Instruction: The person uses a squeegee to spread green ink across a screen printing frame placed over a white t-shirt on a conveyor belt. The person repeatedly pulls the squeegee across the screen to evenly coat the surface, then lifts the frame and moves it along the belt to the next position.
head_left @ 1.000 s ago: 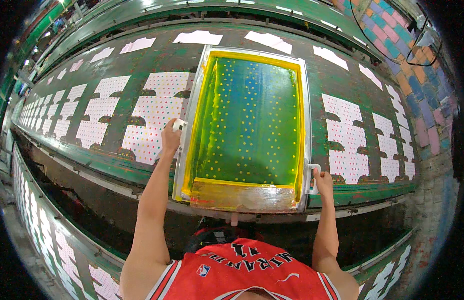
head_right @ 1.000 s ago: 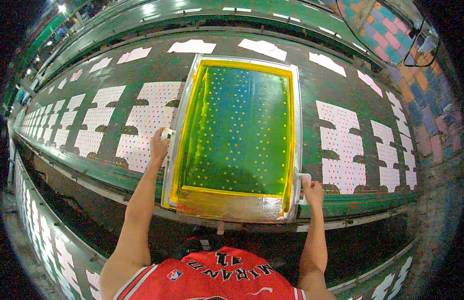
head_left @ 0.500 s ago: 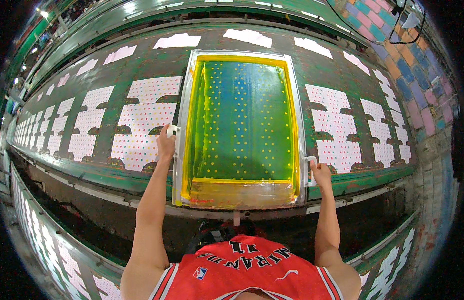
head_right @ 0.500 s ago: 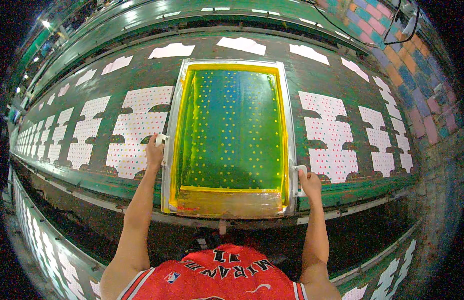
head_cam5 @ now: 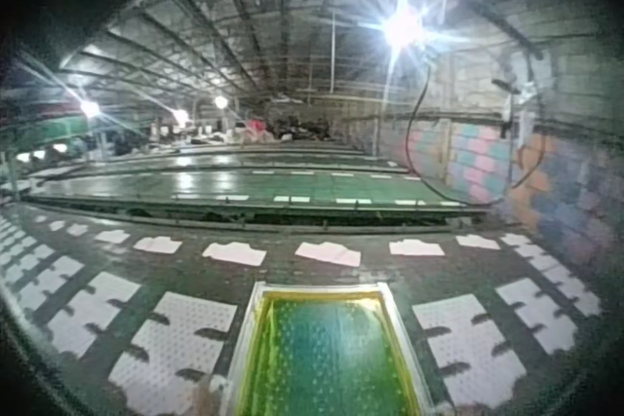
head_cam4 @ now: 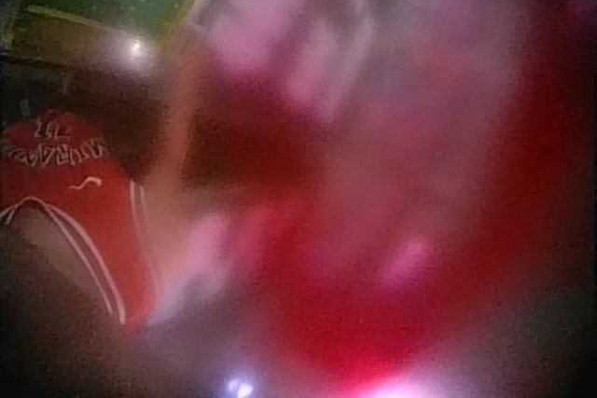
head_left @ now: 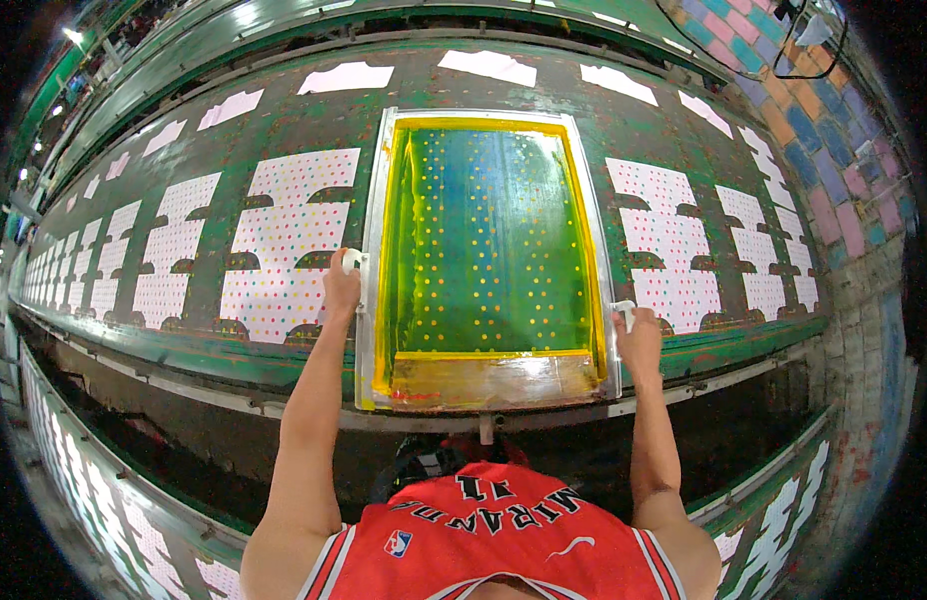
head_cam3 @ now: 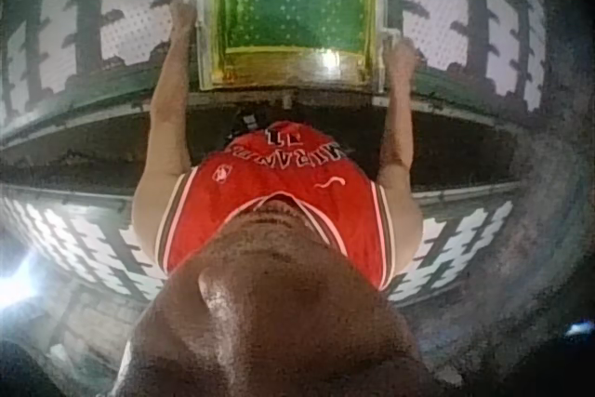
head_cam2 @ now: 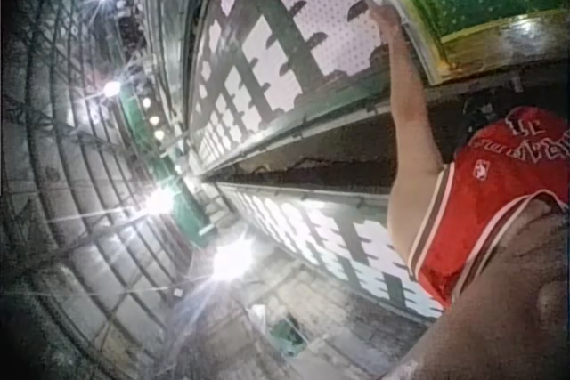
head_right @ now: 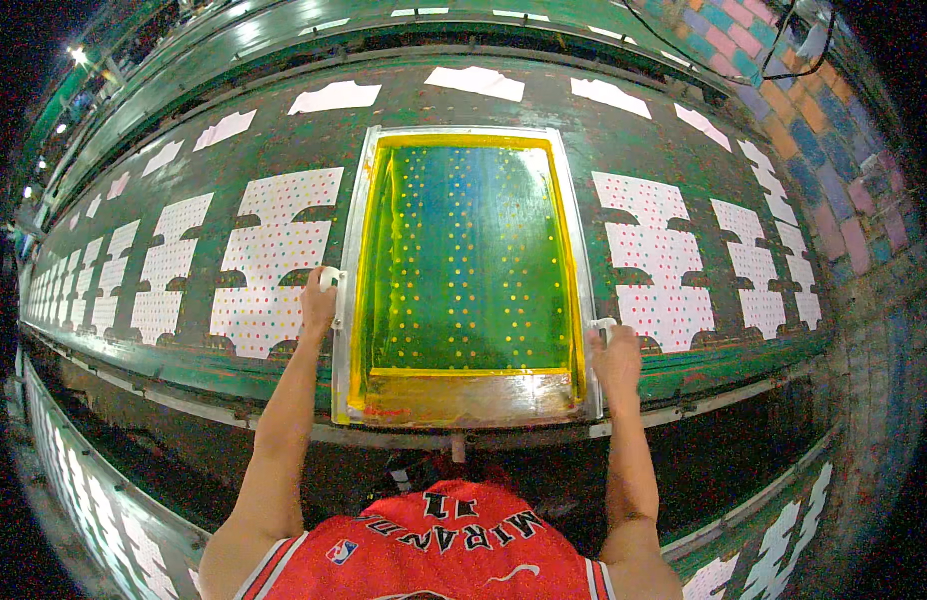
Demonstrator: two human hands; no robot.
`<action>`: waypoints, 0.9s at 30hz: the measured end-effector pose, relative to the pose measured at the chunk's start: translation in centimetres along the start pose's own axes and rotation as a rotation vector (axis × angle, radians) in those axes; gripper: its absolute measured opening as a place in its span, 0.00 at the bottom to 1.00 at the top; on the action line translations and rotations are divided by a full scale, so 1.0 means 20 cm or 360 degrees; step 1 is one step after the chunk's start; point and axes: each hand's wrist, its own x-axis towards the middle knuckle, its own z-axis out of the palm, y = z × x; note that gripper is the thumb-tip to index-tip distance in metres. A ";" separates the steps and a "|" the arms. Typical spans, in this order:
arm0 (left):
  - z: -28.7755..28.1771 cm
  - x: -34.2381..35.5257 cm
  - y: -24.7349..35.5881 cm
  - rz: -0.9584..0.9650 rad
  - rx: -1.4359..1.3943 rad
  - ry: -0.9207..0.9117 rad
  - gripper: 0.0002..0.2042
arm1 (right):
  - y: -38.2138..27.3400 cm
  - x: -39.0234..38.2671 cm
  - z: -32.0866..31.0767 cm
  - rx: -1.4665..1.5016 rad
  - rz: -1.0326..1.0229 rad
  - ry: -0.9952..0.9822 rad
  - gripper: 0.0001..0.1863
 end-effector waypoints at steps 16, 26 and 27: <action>0.00 0.00 0.00 -0.0113 0.0011 -0.0216 0.26 | -0.53 -0.46 0.11 -0.0206 -0.1577 -0.0772 0.34; 0.01 -0.01 -0.07 -0.0141 -0.0121 -0.0258 0.26 | -0.82 -0.41 0.22 -0.0229 -0.1027 -0.0440 0.14; 0.02 -0.01 -0.07 -0.0181 -0.0153 -0.0295 0.26 | -0.82 -0.41 0.20 -0.0307 -0.0971 -0.0521 0.14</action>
